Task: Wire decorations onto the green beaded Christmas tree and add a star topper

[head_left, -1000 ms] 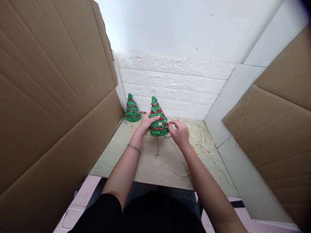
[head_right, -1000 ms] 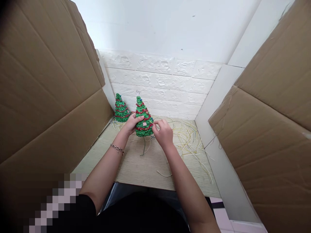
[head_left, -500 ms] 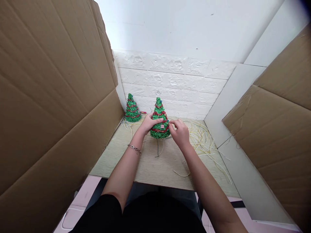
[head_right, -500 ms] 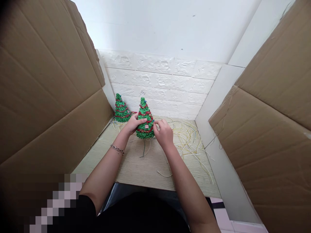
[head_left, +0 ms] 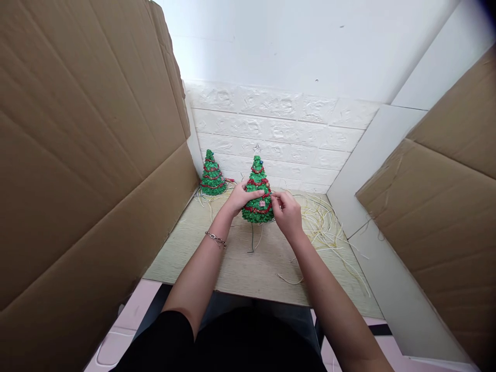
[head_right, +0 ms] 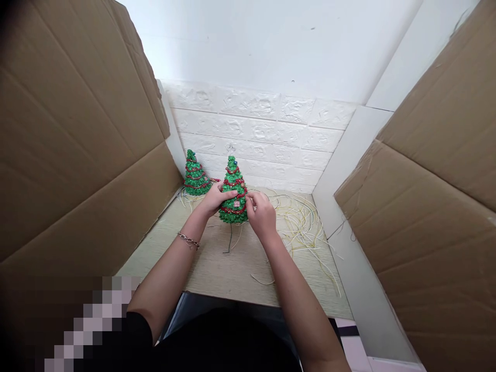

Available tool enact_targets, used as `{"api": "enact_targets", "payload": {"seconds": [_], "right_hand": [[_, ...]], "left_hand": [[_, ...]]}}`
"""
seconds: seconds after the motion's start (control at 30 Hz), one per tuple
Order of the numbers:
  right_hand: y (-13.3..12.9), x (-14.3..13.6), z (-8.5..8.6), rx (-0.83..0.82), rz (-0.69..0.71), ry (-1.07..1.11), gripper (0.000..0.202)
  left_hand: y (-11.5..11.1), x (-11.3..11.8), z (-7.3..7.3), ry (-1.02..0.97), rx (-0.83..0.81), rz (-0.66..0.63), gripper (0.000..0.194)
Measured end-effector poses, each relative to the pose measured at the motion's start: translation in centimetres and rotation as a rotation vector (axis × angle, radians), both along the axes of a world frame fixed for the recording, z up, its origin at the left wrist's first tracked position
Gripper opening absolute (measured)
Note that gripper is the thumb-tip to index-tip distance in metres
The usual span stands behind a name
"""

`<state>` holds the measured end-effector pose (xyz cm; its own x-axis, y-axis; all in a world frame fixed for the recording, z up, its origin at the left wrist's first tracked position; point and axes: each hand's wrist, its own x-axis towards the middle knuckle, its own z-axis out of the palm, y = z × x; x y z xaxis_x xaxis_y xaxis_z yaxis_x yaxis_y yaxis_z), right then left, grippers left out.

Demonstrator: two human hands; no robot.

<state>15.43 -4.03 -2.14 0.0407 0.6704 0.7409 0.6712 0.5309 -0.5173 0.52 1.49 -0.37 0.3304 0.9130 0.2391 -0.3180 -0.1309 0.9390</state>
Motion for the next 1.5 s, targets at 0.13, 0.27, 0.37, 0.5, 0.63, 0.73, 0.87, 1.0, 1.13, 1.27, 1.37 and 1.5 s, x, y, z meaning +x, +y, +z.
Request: {"api": "enact_targets", "payload": {"seconds": [0.13, 0.27, 0.37, 0.5, 0.63, 0.73, 0.87, 1.0, 1.13, 1.27, 1.37, 1.5], "right_hand": [[0.0, 0.0, 0.0, 0.005, -0.013, 0.004, 0.017], [0.0, 0.0, 0.0, -0.01, -0.033, -0.025, 0.017], [-0.1, -0.1, 0.0, -0.025, -0.037, -0.04, 0.019], [-0.2, -0.1, 0.0, -0.033, -0.024, -0.03, 0.024], [-0.2, -0.2, -0.2, -0.084, -0.039, 0.063, 0.034], [-0.2, -0.1, -0.3, -0.115, -0.051, 0.046, 0.038], [-0.3, 0.0, -0.3, -0.103, -0.07, -0.106, 0.04], [-0.2, 0.0, -0.4, -0.048, -0.027, -0.179, 0.039], [0.4, 0.1, -0.8, -0.036, 0.011, -0.004, 0.034], [1.0, 0.4, -1.0, -0.115, -0.001, 0.127, 0.032], [1.0, 0.5, -0.9, -0.123, -0.004, 0.141, 0.028], [1.1, 0.6, -0.8, -0.07, 0.013, 0.098, 0.029]], "left_hand": [[0.0, 0.1, -0.1, -0.028, -0.011, 0.018, 0.048], [0.2, 0.1, -0.4, -0.075, -0.037, 0.072, 0.046], [0.3, 0.1, -0.5, -0.07, -0.031, 0.062, 0.045], [0.2, 0.3, -0.5, -0.049, -0.023, 0.035, 0.048], [0.0, 0.3, -0.3, -0.044, -0.025, 0.006, 0.047], [-0.3, 0.4, -0.1, 0.009, 0.003, -0.015, 0.047], [-0.4, 0.5, 0.0, 0.05, 0.019, -0.031, 0.046], [-0.3, 0.5, -0.1, 0.08, 0.045, -0.003, 0.043], [-0.3, 0.5, 0.0, 0.04, 0.037, 0.003, 0.043], [-0.1, 0.5, -0.1, -0.049, -0.008, 0.083, 0.045], [0.1, 0.4, -0.1, -0.092, -0.021, 0.131, 0.046], [0.3, 0.4, -0.1, -0.152, -0.022, 0.206, 0.046]]}}
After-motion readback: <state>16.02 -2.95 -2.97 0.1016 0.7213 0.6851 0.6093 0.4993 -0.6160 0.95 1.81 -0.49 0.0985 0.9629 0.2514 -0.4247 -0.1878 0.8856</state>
